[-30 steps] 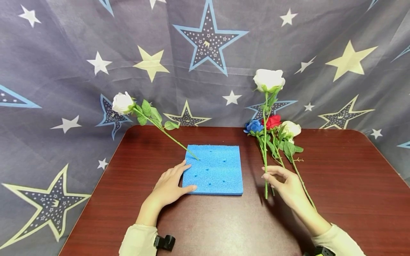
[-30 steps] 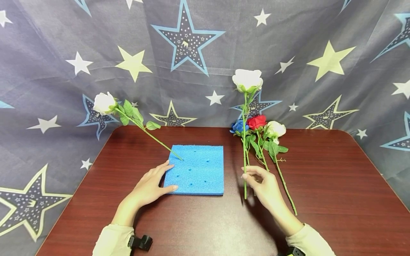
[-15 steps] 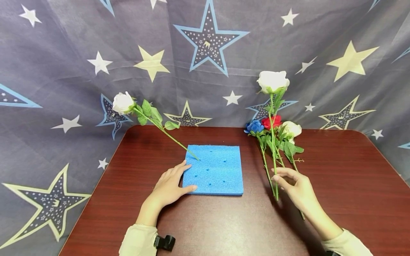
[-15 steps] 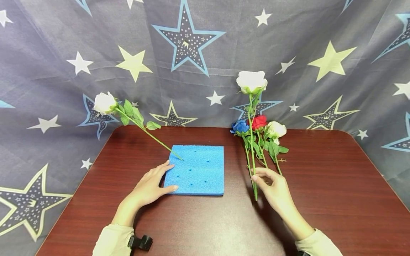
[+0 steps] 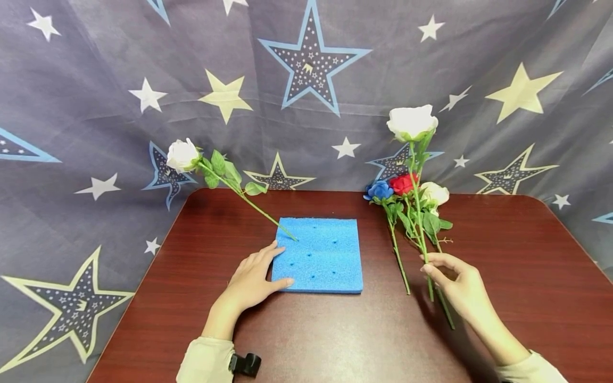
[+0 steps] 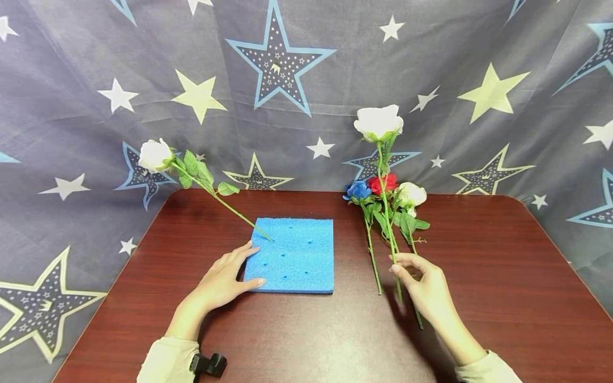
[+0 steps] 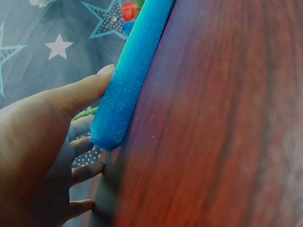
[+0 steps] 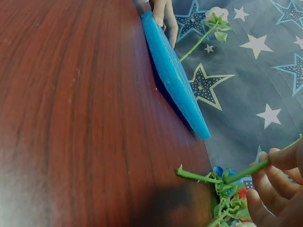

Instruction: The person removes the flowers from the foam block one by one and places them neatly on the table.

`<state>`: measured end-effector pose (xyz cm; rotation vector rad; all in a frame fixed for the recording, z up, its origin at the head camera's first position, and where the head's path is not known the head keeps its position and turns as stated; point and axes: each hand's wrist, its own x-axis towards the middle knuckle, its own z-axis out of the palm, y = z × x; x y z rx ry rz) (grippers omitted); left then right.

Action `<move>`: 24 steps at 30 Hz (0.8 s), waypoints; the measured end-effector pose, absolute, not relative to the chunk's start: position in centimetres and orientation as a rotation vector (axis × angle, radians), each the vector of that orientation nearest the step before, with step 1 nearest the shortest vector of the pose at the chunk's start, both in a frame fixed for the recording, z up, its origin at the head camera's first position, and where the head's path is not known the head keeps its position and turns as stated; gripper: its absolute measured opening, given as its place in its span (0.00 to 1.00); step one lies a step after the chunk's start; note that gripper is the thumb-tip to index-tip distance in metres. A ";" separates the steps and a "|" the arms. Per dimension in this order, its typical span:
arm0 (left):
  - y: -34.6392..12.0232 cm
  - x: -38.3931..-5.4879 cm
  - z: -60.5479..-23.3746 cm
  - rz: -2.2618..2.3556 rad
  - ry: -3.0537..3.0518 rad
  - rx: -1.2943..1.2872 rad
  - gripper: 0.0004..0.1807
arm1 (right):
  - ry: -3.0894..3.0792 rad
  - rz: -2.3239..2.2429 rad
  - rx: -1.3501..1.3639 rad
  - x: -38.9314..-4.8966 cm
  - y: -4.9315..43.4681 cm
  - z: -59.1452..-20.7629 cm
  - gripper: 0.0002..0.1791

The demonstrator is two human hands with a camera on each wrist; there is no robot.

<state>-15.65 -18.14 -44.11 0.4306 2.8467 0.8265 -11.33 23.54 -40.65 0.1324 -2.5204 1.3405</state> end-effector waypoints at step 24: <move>-18.1 -15.7 -44.1 0.818 2.849 0.434 0.46 | -2.572 1.300 -0.019 -9.7 28.2 -40.5 0.08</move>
